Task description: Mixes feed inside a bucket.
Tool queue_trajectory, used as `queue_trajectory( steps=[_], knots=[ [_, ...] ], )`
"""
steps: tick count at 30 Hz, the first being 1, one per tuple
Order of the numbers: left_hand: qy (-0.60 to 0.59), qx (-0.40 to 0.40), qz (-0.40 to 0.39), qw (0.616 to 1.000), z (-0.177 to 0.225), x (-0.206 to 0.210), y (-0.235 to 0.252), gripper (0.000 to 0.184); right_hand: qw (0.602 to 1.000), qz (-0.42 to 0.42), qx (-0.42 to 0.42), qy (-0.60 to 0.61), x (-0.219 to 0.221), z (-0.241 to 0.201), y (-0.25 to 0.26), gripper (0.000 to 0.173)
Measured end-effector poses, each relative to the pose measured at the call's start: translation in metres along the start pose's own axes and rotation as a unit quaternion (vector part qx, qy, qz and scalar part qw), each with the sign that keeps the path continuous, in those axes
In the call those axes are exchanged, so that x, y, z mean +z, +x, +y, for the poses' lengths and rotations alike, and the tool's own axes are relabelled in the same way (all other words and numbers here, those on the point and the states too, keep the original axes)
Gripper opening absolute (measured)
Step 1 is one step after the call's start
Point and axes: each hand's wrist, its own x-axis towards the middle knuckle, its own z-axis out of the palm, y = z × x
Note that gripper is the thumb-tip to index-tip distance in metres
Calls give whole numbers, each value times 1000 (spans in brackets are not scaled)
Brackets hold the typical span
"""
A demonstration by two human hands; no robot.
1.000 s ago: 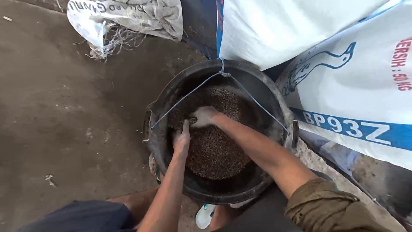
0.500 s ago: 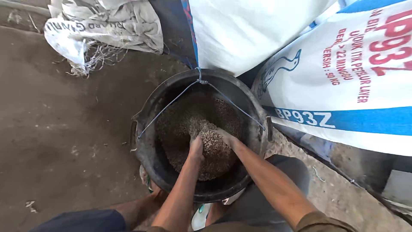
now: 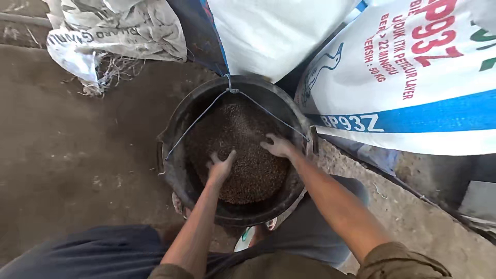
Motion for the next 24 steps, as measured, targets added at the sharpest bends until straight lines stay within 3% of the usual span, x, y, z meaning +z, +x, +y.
queue_trajectory(
  steps=[3,6,9,11,14,17,21,24],
  knots=[
    [-136,-102,-6,985,-40,50,-11,122,999,-53,10,-1,33,2,-16,84],
    [-227,-124,-27,966,-31,82,-20,127,983,-111,53,134,51,-5,-33,85],
    [-314,-97,-61,942,-16,85,-28,102,933,-173,91,301,58,-22,-55,67],
    [-337,-75,-80,935,-9,78,-35,83,913,-192,87,348,54,-33,-68,58],
    [-293,-19,-67,953,4,48,-53,60,922,-177,19,343,29,-49,-77,47],
    [-253,62,-49,964,36,16,-77,38,946,-110,-40,304,-16,-70,-90,40],
    [-149,166,-52,973,70,-19,-95,31,965,-77,-138,209,-55,-77,-101,30],
    [-22,216,-43,975,85,-43,-101,42,974,-59,-209,58,-88,-87,-122,40]
  ],
)
